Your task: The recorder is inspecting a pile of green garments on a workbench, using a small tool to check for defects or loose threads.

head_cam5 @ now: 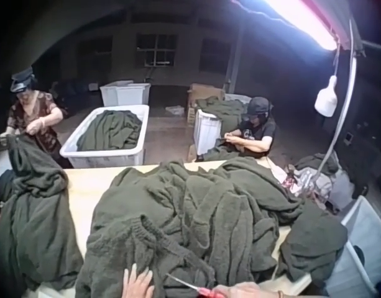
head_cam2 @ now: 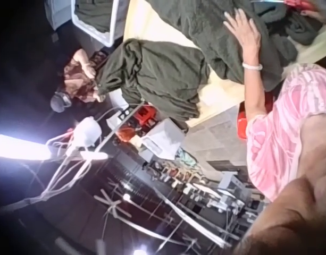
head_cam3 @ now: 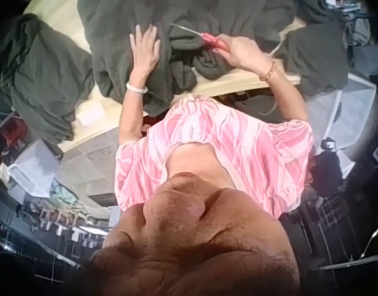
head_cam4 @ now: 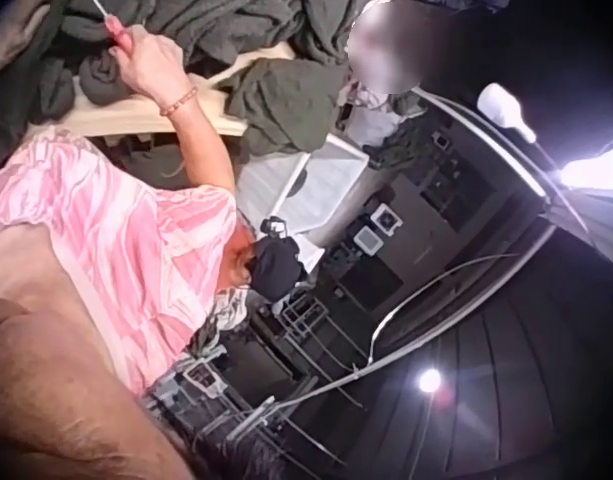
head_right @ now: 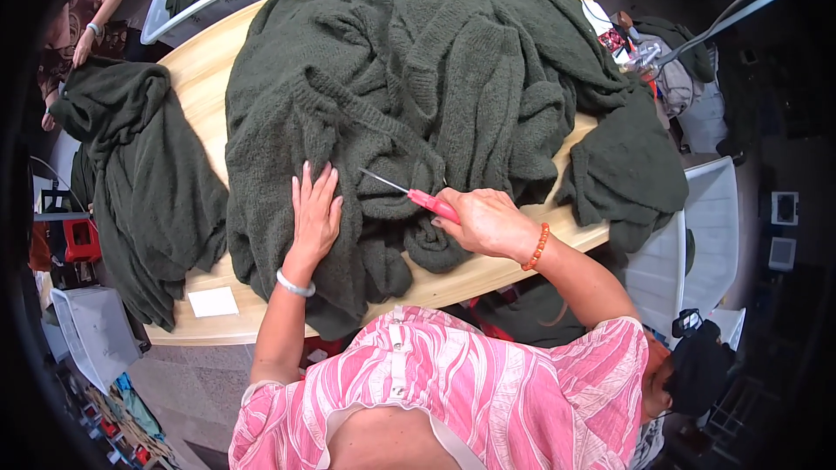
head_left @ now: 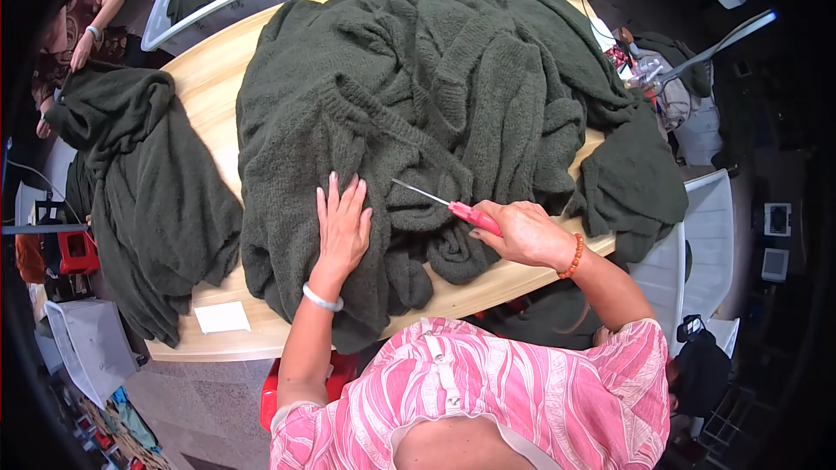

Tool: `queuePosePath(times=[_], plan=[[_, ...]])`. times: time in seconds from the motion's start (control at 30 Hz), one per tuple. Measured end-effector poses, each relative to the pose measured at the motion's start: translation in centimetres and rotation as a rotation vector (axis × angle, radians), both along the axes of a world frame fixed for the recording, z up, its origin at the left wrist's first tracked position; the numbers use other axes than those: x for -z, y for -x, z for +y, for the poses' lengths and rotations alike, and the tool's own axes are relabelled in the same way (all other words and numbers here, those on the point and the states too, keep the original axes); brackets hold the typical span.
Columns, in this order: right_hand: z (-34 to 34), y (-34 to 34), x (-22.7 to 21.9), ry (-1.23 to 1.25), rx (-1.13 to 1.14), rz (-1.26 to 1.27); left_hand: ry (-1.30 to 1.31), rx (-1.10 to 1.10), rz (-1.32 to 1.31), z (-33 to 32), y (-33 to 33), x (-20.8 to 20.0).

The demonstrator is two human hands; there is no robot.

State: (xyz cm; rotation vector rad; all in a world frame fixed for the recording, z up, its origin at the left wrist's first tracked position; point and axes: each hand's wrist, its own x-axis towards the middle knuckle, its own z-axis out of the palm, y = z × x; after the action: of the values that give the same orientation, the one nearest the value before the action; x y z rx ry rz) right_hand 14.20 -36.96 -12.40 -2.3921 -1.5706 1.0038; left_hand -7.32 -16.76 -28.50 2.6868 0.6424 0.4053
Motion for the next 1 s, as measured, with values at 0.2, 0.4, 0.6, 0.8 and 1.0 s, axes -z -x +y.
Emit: queuePosePath(times=[0.2, 0.4, 0.6, 0.8, 1.0], plan=[[-0.7, 2.0, 0.6, 0.009, -0.062, 0.067, 0.331, -0.255, -0.461, -1.0, 0.9, 0.5], [0.2, 4.2, 0.6, -0.083, -0.197, 0.030, 0.821, -0.479, -0.592, 0.1, -0.8, 2.5], [0.5, 4.6, 0.3, -0.125, -0.139, -0.010, 1.076, -0.555, -0.835, 0.1, 0.1, 3.0], [0.0, 4.8, 0.7, -0.059, -0.213, 0.271, 1.322, -0.422, -0.962, -1.5, 0.9, 1.1], [-0.3, 4.2, 1.1, -0.181, -0.044, 0.156, 1.275, -0.575, -0.934, 0.9, -0.5, 0.8]])
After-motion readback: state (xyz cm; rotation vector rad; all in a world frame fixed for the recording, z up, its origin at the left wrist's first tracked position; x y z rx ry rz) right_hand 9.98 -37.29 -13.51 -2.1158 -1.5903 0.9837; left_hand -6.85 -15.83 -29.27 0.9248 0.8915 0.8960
